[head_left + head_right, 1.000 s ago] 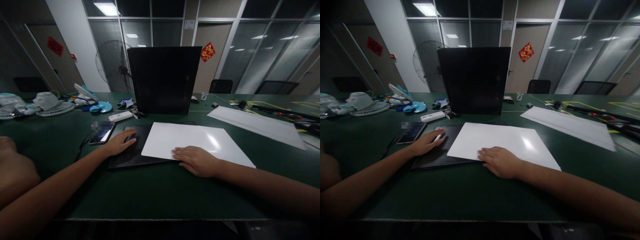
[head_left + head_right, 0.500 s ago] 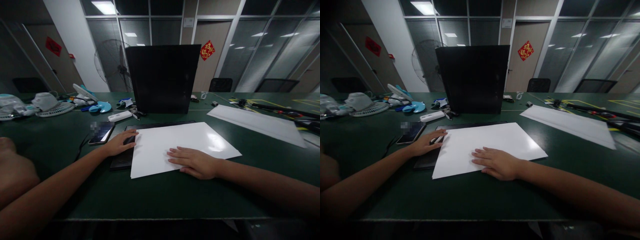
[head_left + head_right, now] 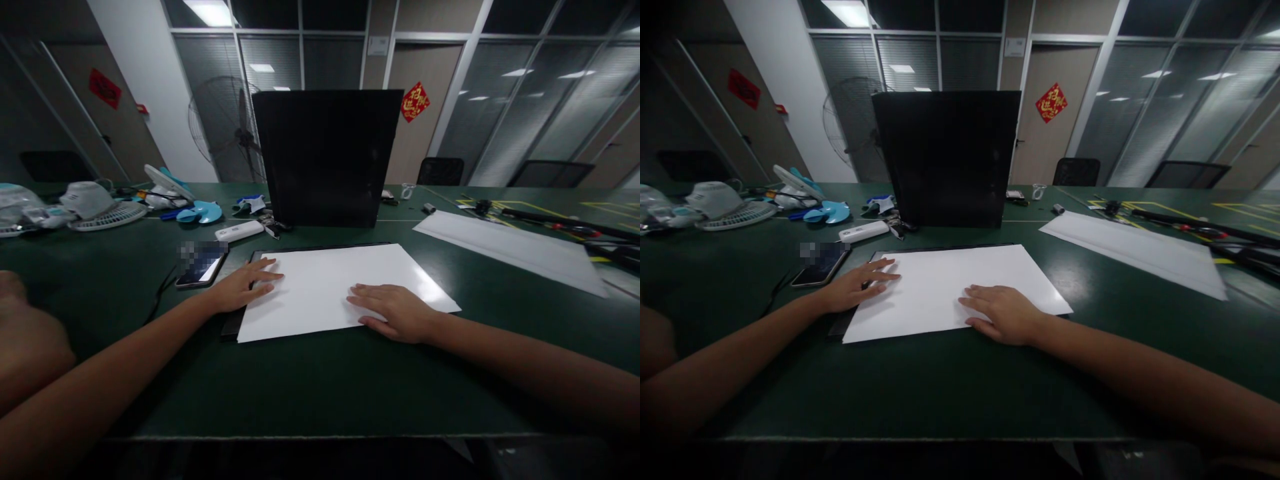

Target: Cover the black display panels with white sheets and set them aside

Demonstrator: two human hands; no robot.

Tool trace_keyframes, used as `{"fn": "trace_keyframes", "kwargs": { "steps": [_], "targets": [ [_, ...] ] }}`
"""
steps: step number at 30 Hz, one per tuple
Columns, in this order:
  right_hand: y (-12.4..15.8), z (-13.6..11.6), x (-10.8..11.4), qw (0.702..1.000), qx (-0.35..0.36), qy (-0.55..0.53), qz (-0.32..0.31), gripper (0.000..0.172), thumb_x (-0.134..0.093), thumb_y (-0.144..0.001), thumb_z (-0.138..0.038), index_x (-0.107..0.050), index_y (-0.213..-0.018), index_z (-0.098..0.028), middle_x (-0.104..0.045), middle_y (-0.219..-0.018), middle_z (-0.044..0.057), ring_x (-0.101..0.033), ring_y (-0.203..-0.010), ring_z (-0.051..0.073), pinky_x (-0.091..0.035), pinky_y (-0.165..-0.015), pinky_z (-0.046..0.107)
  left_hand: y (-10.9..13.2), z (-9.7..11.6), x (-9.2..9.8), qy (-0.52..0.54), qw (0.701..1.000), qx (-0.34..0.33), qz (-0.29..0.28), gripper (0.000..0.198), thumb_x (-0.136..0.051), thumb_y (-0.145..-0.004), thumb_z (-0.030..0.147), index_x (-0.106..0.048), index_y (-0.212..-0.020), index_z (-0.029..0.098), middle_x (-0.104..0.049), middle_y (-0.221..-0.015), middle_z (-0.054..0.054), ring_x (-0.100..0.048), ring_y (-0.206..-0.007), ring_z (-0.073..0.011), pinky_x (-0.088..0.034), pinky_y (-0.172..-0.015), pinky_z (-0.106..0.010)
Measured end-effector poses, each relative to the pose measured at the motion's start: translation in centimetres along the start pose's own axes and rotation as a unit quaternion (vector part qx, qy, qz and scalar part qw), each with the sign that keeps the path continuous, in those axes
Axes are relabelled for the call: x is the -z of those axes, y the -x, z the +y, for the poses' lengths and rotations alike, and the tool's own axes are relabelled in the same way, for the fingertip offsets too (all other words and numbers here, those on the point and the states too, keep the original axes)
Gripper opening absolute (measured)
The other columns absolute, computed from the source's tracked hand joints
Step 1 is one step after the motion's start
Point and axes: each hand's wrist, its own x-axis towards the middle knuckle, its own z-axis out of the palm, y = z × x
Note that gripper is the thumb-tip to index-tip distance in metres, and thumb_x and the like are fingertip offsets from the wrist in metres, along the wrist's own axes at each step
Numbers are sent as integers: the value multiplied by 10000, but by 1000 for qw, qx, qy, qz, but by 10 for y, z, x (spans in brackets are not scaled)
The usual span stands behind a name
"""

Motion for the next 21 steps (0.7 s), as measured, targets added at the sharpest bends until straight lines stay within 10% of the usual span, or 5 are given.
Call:
{"fn": "trace_keyframes", "kwargs": {
  "steps": [13, 21],
  "targets": [
    [-4, 40, 2, 993, -74, -80, -41, 709, -420, -1065, -656, -423, -1668, -283, -310, -1743, 52, -252, -1627, 287, -151, -1349, 575, -8, 5, -1, -65, 991, 102, 60, 701, -363, -1025, 708, -820, -1254, 228, -572, -1589, -98, -597, -1414, -369, -436, -1218, -527],
    [0, 48, 3, 993, -86, -64, -54, 781, -412, -1038, -719, -418, -1674, -265, -297, -1748, 60, -278, -1618, 302, -212, -1338, 548, -8, 6, -1, -75, 990, 106, 45, 640, -394, -1017, 616, -779, -1335, 216, -559, -1598, -120, -572, -1439, -381, -417, -1226, -538]
  ]
}}
